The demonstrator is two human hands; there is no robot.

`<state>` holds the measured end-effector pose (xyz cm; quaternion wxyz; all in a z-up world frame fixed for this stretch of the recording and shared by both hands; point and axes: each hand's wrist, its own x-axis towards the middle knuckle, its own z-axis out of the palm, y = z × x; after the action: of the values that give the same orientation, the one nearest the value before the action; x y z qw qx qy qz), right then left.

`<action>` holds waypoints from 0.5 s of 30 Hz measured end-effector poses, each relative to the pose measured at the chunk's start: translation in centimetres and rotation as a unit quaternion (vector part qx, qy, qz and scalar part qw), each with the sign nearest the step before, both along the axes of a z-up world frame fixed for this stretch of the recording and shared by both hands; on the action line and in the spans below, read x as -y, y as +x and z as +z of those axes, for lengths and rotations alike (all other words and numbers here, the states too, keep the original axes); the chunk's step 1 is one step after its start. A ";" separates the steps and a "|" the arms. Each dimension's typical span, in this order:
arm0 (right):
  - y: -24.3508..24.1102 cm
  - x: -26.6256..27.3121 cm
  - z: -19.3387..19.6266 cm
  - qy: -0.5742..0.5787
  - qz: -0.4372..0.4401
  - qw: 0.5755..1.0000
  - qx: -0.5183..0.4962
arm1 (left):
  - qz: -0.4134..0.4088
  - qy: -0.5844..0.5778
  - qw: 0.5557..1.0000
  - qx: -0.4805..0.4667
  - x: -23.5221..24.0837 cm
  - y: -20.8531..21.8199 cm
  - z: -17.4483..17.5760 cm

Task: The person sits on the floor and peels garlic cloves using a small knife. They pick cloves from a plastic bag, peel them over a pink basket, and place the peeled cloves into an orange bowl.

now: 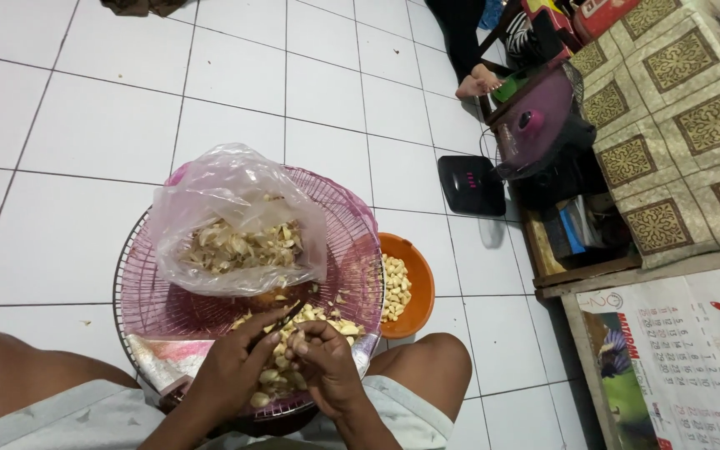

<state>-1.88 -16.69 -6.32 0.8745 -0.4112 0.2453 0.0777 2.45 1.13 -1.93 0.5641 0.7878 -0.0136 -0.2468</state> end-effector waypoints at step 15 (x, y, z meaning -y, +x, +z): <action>1.4 1.1 -1.3 -0.012 -0.108 0.990 -0.088 | -0.014 0.068 0.996 -0.060 0.6 2.5 2.4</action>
<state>-0.49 -17.75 -7.61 0.8480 -0.3841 0.3649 0.0158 4.97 0.49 0.44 0.5052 0.8081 0.0262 -0.3017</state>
